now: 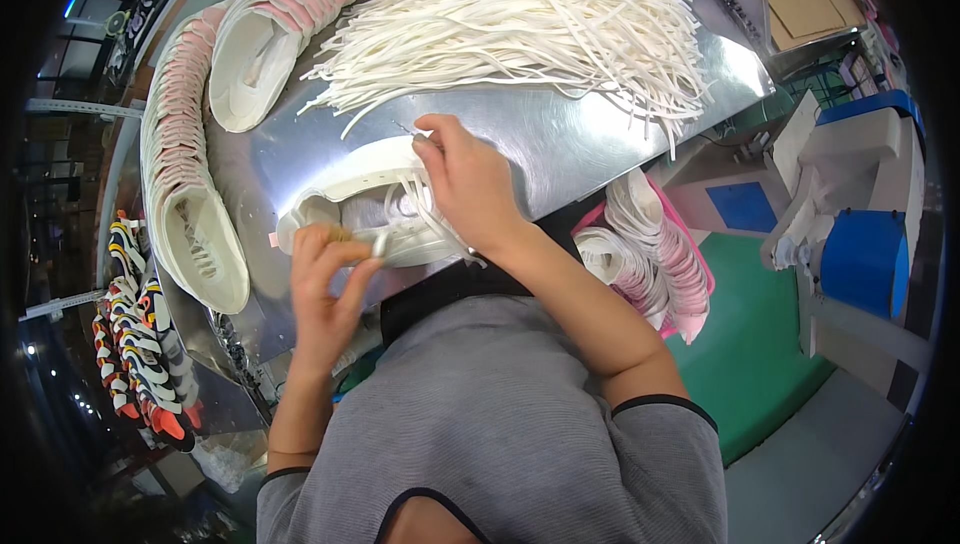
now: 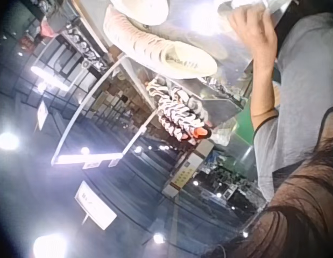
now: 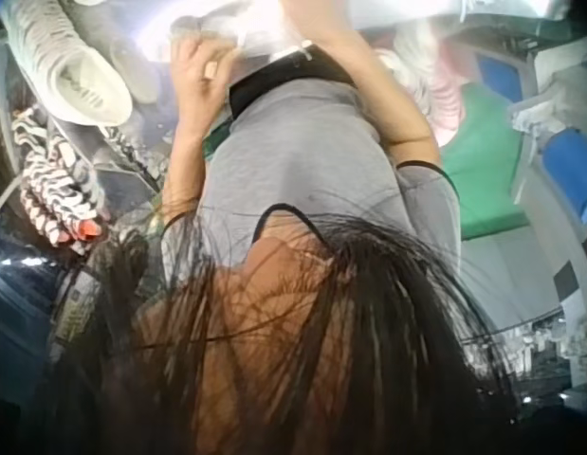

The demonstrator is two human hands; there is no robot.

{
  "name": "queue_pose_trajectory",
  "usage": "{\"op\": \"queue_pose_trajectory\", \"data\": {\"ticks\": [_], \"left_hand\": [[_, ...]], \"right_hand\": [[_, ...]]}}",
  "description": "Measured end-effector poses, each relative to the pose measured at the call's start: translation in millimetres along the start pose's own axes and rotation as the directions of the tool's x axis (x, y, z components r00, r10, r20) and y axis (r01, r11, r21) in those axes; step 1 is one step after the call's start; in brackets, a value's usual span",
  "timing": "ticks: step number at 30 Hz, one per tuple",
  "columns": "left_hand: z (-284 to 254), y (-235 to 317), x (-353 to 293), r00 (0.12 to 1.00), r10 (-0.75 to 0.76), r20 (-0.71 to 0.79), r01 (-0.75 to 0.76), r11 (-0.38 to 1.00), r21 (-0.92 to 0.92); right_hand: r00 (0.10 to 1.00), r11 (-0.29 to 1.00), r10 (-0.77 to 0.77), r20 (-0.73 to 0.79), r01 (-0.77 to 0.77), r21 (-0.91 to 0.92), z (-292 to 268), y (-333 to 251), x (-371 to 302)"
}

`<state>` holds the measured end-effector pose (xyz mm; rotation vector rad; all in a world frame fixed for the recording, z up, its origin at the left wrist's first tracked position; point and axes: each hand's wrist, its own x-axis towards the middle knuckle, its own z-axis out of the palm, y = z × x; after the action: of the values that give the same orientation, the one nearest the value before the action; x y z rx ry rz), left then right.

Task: The person laces a white shoe by hand on a metal table, pulling a white lace through the eyelets and smoothing the shoe tongue.

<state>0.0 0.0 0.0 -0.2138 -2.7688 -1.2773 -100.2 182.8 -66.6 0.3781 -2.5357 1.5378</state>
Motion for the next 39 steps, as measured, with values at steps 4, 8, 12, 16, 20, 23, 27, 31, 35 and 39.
{"op": "queue_pose_trajectory", "data": {"ticks": [4, 8, 12, 16, 20, 23, 27, 31, 35, 39], "left_hand": [[21, -1, 10, 0.979, 0.174, -0.102, -0.130, 0.930, 0.344], [26, -12, 17, 0.975, 0.188, -0.115, -0.134, 0.921, 0.366], [24, -9, 18, 0.984, 0.060, -0.169, -0.005, 0.951, 0.308], [17, -11, 21, 0.997, -0.013, -0.081, 0.033, 0.968, 0.249], [21, -10, 23, 0.993, -0.107, -0.047, 0.115, 0.973, 0.201], [28, -19, 16, 0.997, 0.059, -0.046, -0.047, 0.974, 0.223], [32, -23, 11, 0.991, 0.131, -0.038, -0.118, 0.964, 0.240], [32, -22, 7, 0.977, 0.196, -0.081, -0.170, 0.952, 0.255], [36, -25, 2, 0.970, 0.210, -0.123, -0.170, 0.947, 0.274], [35, -26, 0, 0.921, 0.370, -0.119, -0.318, 0.894, 0.315]], "right_hand": [[0.999, 0.945, 0.043, 0.032, -0.051, 0.323, -26, -19, -30], [0.979, 0.966, -0.014, 0.204, -0.039, 0.255, -30, -24, -64], [0.967, 0.979, 0.023, 0.255, -0.074, 0.190, -24, -20, -67], [0.956, 0.992, 0.025, 0.293, -0.061, 0.115, -24, -21, -62], [0.943, 0.990, 0.086, 0.321, -0.116, 0.075, -23, -26, -56], [0.946, 0.980, 0.099, 0.308, -0.147, 0.136, -16, -25, -53], [0.897, 0.965, 0.219, 0.383, -0.257, 0.050, 2, -28, -48], [0.881, 0.983, 0.174, 0.439, -0.179, -0.030, -13, -24, -44], [0.940, 0.980, 0.173, 0.293, -0.193, 0.041, -60, -38, -36], [0.890, 0.938, -0.320, 0.325, 0.249, 0.242, -26, -41, -15]]}}
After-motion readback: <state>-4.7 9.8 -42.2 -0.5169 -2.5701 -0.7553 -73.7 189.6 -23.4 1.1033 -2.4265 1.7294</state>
